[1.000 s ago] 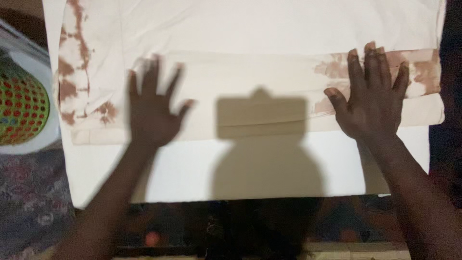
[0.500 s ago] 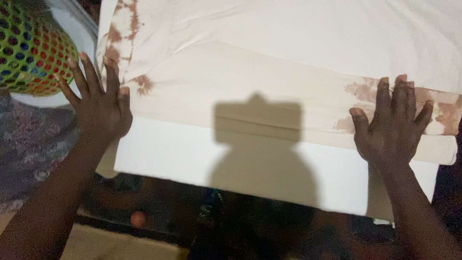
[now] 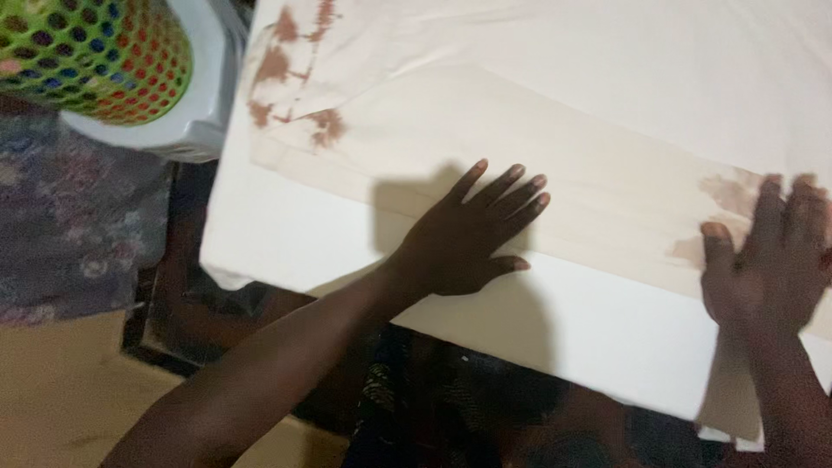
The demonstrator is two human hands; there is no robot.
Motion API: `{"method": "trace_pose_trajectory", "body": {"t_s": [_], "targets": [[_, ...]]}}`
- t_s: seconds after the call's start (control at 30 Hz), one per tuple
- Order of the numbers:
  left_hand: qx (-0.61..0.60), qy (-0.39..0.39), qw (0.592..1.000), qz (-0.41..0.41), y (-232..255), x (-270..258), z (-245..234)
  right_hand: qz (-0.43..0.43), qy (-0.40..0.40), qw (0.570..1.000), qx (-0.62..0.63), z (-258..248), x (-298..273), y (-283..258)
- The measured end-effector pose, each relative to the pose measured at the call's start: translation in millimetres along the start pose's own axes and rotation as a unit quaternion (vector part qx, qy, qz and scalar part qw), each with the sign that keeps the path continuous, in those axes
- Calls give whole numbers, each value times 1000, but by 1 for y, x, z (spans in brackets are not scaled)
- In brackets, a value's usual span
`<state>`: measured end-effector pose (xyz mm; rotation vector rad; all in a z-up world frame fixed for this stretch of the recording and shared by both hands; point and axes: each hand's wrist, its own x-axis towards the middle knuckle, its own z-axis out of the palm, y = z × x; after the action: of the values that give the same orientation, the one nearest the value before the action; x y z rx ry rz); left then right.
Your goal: The person folds a light-colored garment by hand on a white surface, smoothing the fabric and aligning the sleeves.
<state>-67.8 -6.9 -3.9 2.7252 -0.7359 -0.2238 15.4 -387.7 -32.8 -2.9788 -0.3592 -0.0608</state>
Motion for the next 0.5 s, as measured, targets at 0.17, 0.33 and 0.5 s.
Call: {"method": "trace_pose_trajectory", "body": {"t_s": [0.17,0.33,0.5], "targets": [[89,-108,983,-117,-49,-57,-17,-19,1,1000,-19,-5,-1,-6],[79,-37,974,-210,-95,-135,-40,-4,2,1000,-19,-14,2,-23],[65,105,913,-390,-93,-155,-21,12,-4,1000,21,-14,1,-22]]}}
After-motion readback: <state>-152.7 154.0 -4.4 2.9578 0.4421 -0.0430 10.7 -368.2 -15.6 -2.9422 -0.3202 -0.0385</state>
